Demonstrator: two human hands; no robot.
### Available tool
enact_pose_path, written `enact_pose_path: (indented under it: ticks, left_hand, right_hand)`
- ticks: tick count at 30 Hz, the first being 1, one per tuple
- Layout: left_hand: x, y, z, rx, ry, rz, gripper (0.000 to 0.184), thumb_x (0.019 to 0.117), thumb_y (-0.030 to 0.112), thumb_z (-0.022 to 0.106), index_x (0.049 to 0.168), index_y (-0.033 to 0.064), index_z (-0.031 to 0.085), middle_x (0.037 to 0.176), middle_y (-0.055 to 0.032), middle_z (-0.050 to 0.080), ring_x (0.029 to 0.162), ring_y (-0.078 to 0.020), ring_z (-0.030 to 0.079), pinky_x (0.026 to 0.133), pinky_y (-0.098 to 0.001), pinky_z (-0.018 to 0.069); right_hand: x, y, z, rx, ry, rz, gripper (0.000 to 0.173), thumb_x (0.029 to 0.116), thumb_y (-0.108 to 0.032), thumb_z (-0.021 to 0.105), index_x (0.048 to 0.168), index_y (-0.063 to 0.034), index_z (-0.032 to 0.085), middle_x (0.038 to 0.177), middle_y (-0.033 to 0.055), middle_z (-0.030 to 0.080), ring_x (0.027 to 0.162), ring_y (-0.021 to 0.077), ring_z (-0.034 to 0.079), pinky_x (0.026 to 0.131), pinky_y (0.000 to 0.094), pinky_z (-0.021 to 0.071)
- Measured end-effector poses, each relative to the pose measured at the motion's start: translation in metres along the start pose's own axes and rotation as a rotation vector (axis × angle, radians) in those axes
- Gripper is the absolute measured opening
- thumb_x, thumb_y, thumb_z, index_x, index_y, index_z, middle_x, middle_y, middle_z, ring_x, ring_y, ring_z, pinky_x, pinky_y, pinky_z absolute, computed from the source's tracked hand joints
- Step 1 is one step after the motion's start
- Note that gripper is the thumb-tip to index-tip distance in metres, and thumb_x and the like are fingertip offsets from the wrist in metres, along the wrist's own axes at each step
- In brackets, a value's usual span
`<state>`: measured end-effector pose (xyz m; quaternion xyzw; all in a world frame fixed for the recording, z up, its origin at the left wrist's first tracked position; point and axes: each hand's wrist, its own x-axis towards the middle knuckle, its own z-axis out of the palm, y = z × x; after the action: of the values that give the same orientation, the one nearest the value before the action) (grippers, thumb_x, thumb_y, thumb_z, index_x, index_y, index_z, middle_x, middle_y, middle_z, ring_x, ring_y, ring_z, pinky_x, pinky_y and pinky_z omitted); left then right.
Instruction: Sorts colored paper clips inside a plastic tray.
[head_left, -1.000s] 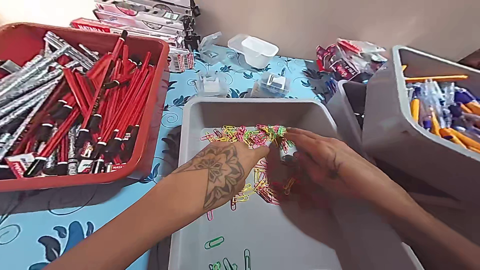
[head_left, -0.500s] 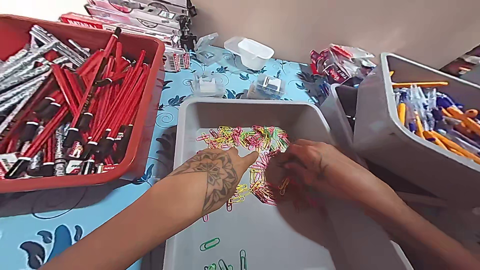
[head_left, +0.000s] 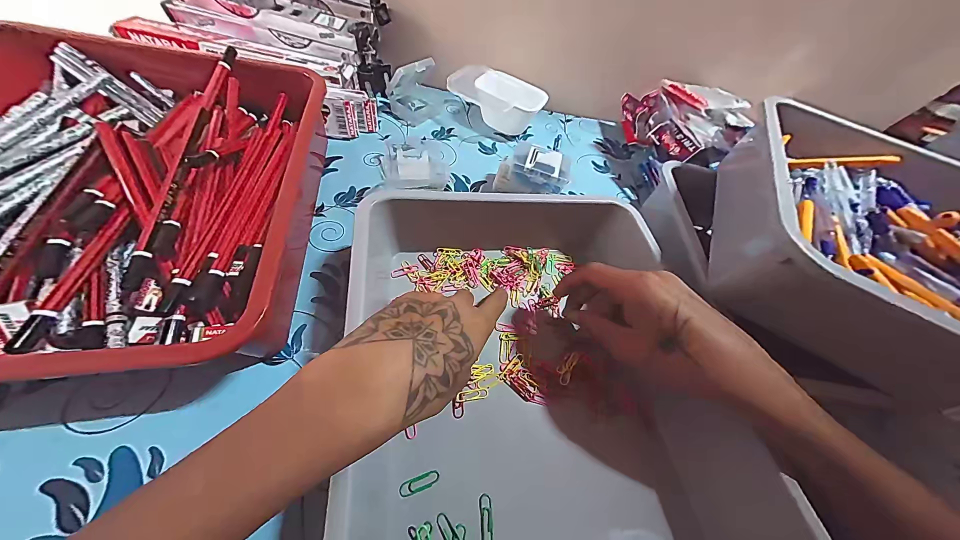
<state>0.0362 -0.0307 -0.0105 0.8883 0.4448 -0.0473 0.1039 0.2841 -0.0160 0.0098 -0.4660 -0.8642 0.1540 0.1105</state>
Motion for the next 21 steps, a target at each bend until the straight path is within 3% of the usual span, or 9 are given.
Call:
enact_pose_path:
  ticks: [1,4,5,10,15,19,21]
  left_hand:
    - [0.001,0.001,-0.001,-0.007,-0.018,-0.012,0.058,0.0989,0.014,0.062,0.154,0.0126,0.045,0.105,-0.0128,0.067,0.081,-0.0259,0.068,0.067,-0.0397,0.0543]
    - [0.001,0.003,-0.004,-0.021,-0.055,-0.038,0.061,0.0996,0.015,0.062,0.157,0.0145,0.042,0.108,-0.0131,0.068,0.084,-0.0262,0.069,0.069,-0.0402,0.0545]
    - [0.0,0.003,-0.005,-0.024,-0.061,-0.041,0.06,0.1001,0.015,0.061,0.157,0.0141,0.041,0.109,-0.0136,0.068,0.085,-0.0264,0.068,0.07,-0.0402,0.0542]
    - [0.001,0.002,-0.004,-0.005,-0.052,-0.027,0.061,0.0971,0.013,0.064,0.155,0.0128,0.044,0.103,-0.0121,0.068,0.082,-0.0253,0.068,0.068,-0.0393,0.0538]
    - [0.0,-0.001,0.0,0.011,-0.008,0.002,0.062,0.0961,0.012,0.064,0.155,0.0116,0.045,0.103,-0.0125,0.068,0.081,-0.0257,0.069,0.068,-0.039,0.0547]
    - [-0.001,-0.002,0.003,0.034,0.025,0.021,0.062,0.0947,0.013,0.066,0.153,0.0121,0.047,0.1,-0.0111,0.068,0.082,-0.0253,0.068,0.069,-0.0392,0.0551]
    - [-0.002,-0.006,0.007,0.024,0.085,0.057,0.057,0.0947,0.014,0.061,0.15,0.011,0.051,0.099,-0.0104,0.068,0.081,-0.0238,0.068,0.066,-0.038,0.054]
  right_hand:
    - [0.0,0.001,0.001,-0.019,-0.014,0.005,0.017,0.0952,-0.014,0.066,0.112,-0.0114,0.067,0.082,-0.0037,0.067,0.062,0.0012,0.058,0.055,0.018,0.0483]
    - [-0.001,0.003,0.004,-0.119,-0.09,0.006,0.016,0.0941,-0.018,0.072,0.102,-0.0046,0.072,0.088,0.0071,0.068,0.079,0.0186,0.068,0.07,0.036,0.0561]
    - [0.0,0.003,0.004,-0.146,-0.108,-0.016,0.013,0.0946,-0.017,0.071,0.1,-0.0049,0.073,0.088,0.0073,0.069,0.082,0.0194,0.069,0.072,0.0368,0.0566]
    - [0.0,0.002,0.005,-0.139,-0.171,-0.033,0.009,0.0962,-0.013,0.065,0.099,-0.0062,0.069,0.087,0.0044,0.065,0.078,0.0142,0.064,0.067,0.0318,0.0534]
    - [-0.002,0.003,0.004,-0.023,-0.037,-0.103,0.009,0.0949,-0.018,0.067,0.102,-0.0128,0.068,0.079,-0.0055,0.065,0.063,0.0004,0.058,0.055,0.017,0.0477]
    - [-0.002,-0.002,0.0,0.054,0.051,-0.066,0.01,0.0926,-0.016,0.072,0.099,-0.0115,0.066,0.071,-0.0053,0.062,0.056,-0.0001,0.055,0.05,0.0153,0.044]
    - [-0.003,-0.003,0.0,0.072,0.067,-0.03,0.009,0.0922,-0.017,0.073,0.098,-0.0133,0.066,0.073,-0.0067,0.063,0.056,-0.0016,0.054,0.049,0.0138,0.0439]
